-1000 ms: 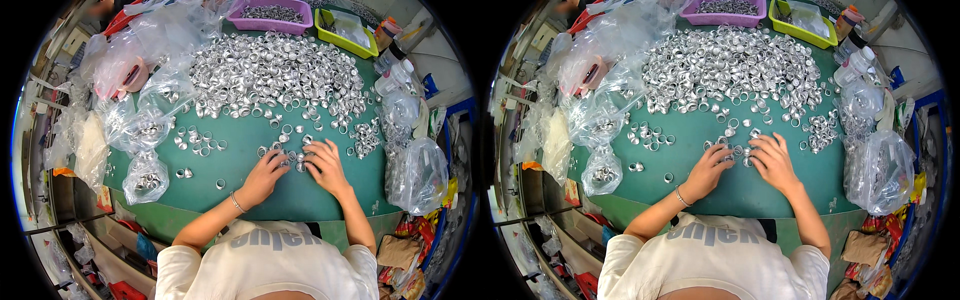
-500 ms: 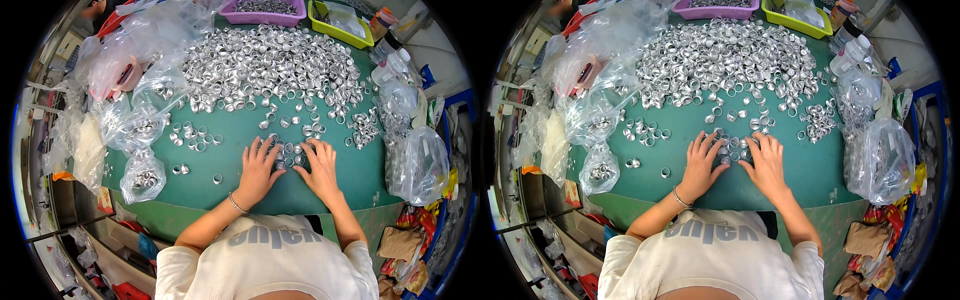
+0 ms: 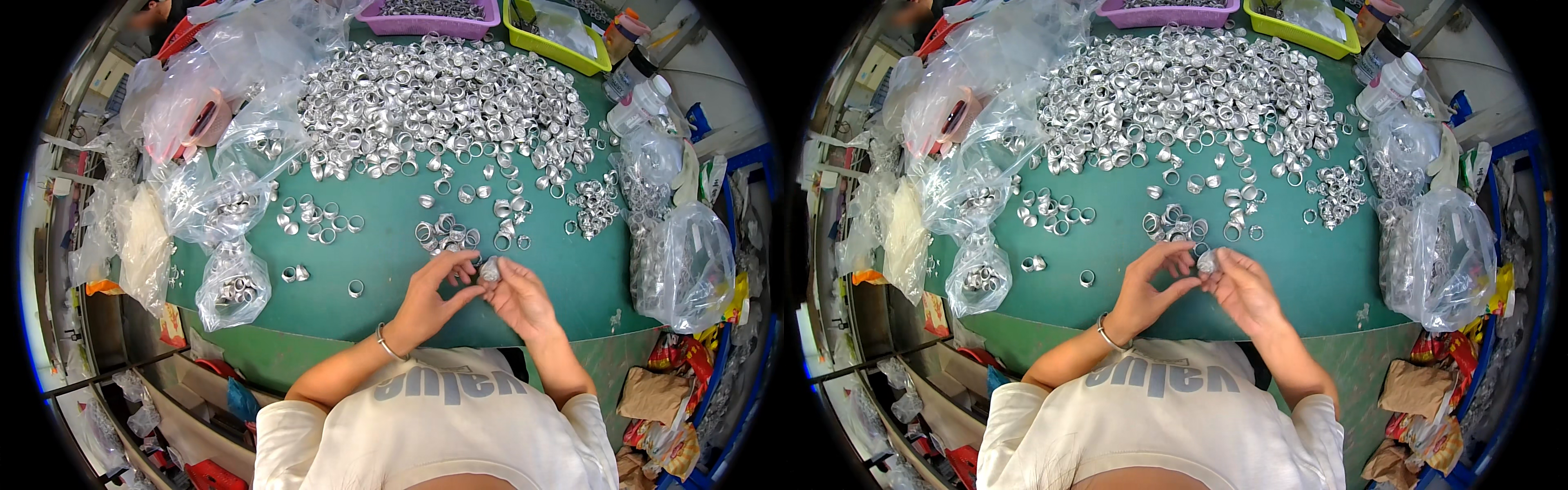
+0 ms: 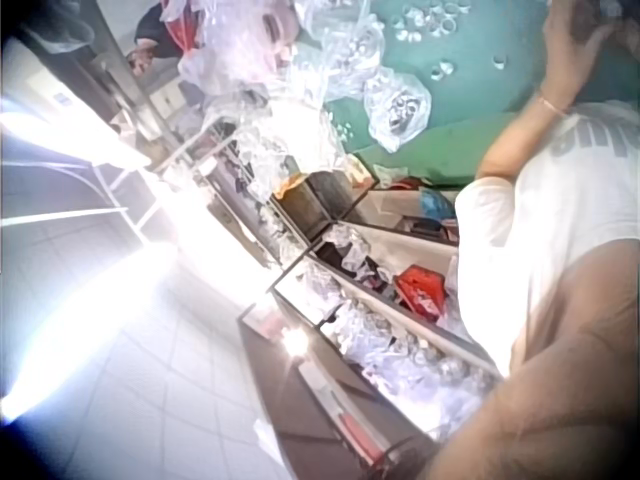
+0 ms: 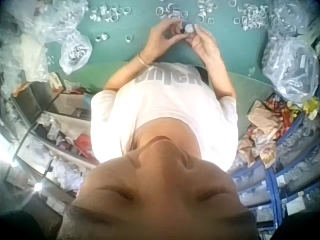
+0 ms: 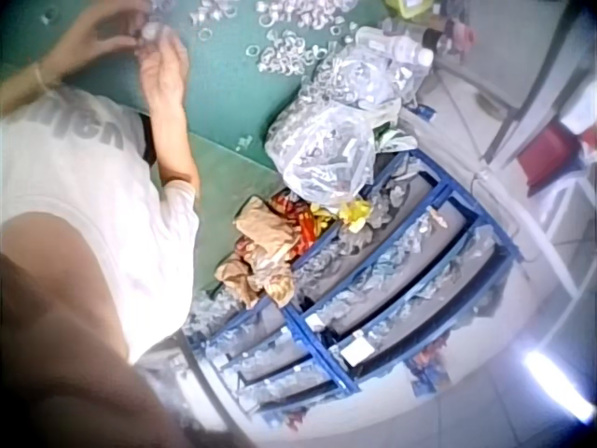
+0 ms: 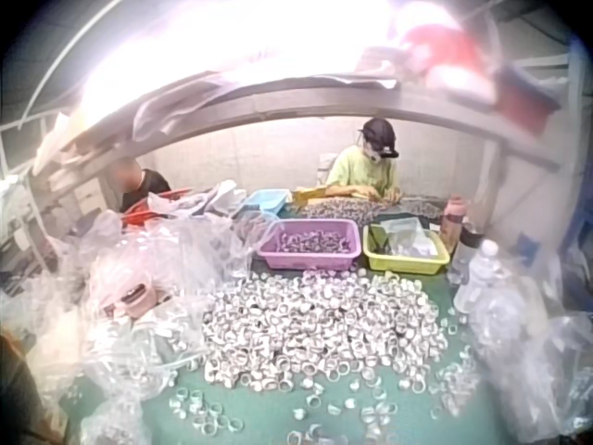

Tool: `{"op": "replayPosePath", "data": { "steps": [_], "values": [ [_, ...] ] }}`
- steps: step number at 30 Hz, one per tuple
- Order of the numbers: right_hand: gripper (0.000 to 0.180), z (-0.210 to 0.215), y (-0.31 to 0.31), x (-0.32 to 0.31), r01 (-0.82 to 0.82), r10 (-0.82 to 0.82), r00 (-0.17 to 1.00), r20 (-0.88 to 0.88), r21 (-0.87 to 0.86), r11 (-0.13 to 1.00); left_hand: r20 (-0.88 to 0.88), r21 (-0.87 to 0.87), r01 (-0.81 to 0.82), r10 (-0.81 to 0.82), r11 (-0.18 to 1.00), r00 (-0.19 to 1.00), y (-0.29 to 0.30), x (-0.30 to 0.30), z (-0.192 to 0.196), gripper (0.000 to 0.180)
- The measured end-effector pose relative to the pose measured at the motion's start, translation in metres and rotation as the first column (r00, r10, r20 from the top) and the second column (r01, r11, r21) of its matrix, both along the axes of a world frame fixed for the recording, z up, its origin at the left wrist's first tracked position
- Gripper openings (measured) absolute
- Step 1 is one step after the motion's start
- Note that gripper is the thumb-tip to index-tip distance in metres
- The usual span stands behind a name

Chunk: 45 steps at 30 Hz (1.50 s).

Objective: The person sorts and stacks small silver metal ring-like components on a green table by hand, occasionally grouping them together.

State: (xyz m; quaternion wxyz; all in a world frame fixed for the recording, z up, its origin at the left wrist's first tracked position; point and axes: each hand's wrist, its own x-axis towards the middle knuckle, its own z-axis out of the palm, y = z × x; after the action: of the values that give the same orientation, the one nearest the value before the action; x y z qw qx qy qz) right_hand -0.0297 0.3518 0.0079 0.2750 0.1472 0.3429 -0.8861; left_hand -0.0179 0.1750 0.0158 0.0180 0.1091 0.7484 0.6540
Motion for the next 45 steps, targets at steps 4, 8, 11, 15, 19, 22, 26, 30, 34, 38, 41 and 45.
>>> {"op": "replayPosePath", "data": {
  "steps": [4, 8, 11, 15, 19, 22, 26, 30, 34, 38, 41, 45],
  "values": [
    [0.022, 0.002, -0.010, 0.006, -0.031, 0.032, 0.993, 0.113, -0.014, 0.999, 0.018, 0.003, 0.017, -0.017, 1.000, 1.000, 0.003, 0.001, 0.000, 0.037],
    [0.015, -0.006, 0.005, 0.006, -0.055, 0.250, 0.931, -0.265, 0.575, 0.816, 0.053, 0.026, -0.016, 0.015, 1.000, 0.998, 0.000, 0.005, -0.007, 0.029],
    [0.015, -0.002, 0.018, -0.002, 0.443, 0.307, 0.795, -0.523, 0.846, 0.295, 0.048, -0.107, -0.024, 0.030, 0.994, 0.998, -0.007, 0.008, -0.008, 0.026],
    [0.032, -0.009, 0.012, -0.005, 0.655, 0.692, 0.512, -0.510, 0.753, 0.071, 0.007, -0.177, -0.053, 0.055, 0.983, 0.998, -0.004, 0.017, -0.015, 0.026],
    [0.034, -0.024, 0.013, -0.004, 0.602, 0.711, 0.538, -0.452, 0.797, 0.051, -0.003, -0.102, -0.172, 0.172, 0.980, 0.985, -0.012, 0.021, -0.016, 0.027],
    [0.032, -0.017, 0.010, -0.005, 0.611, 0.655, 0.547, -0.521, 0.783, 0.112, -0.074, -0.189, -0.332, 0.324, 0.924, 0.943, -0.039, 0.025, -0.009, 0.026],
    [0.033, -0.014, 0.009, 0.000, 0.534, 0.613, 0.582, -0.535, 0.819, 0.208, -0.210, -0.359, -0.576, 0.537, 0.735, 0.817, -0.089, 0.040, -0.013, 0.029],
    [0.033, -0.008, 0.001, 0.004, 0.452, 0.606, 0.600, -0.522, 0.846, 0.282, -0.429, -0.535, -0.720, 0.592, 0.442, 0.682, -0.121, 0.058, -0.027, 0.030],
    [0.034, -0.005, -0.013, 0.003, 0.434, 0.648, 0.532, -0.546, 0.832, 0.345, -0.496, -0.574, -0.746, 0.580, 0.338, 0.646, -0.137, 0.060, -0.045, 0.030],
    [0.034, -0.004, -0.017, 0.003, 0.452, 0.678, 0.483, -0.554, 0.821, 0.349, -0.452, -0.618, -0.740, 0.651, 0.265, 0.610, -0.134, 0.054, -0.048, 0.033],
    [0.034, -0.001, -0.019, 0.005, 0.473, 0.651, 0.502, -0.569, 0.811, 0.344, -0.404, -0.631, -0.734, 0.702, 0.250, 0.586, -0.137, 0.057, -0.049, 0.037],
    [0.036, 0.005, -0.026, 0.008, 0.491, 0.643, 0.471, -0.604, 0.785, 0.377, -0.391, -0.654, -0.704, 0.673, 0.278, 0.628, -0.135, 0.061, -0.048, 0.041]
  ]
}}
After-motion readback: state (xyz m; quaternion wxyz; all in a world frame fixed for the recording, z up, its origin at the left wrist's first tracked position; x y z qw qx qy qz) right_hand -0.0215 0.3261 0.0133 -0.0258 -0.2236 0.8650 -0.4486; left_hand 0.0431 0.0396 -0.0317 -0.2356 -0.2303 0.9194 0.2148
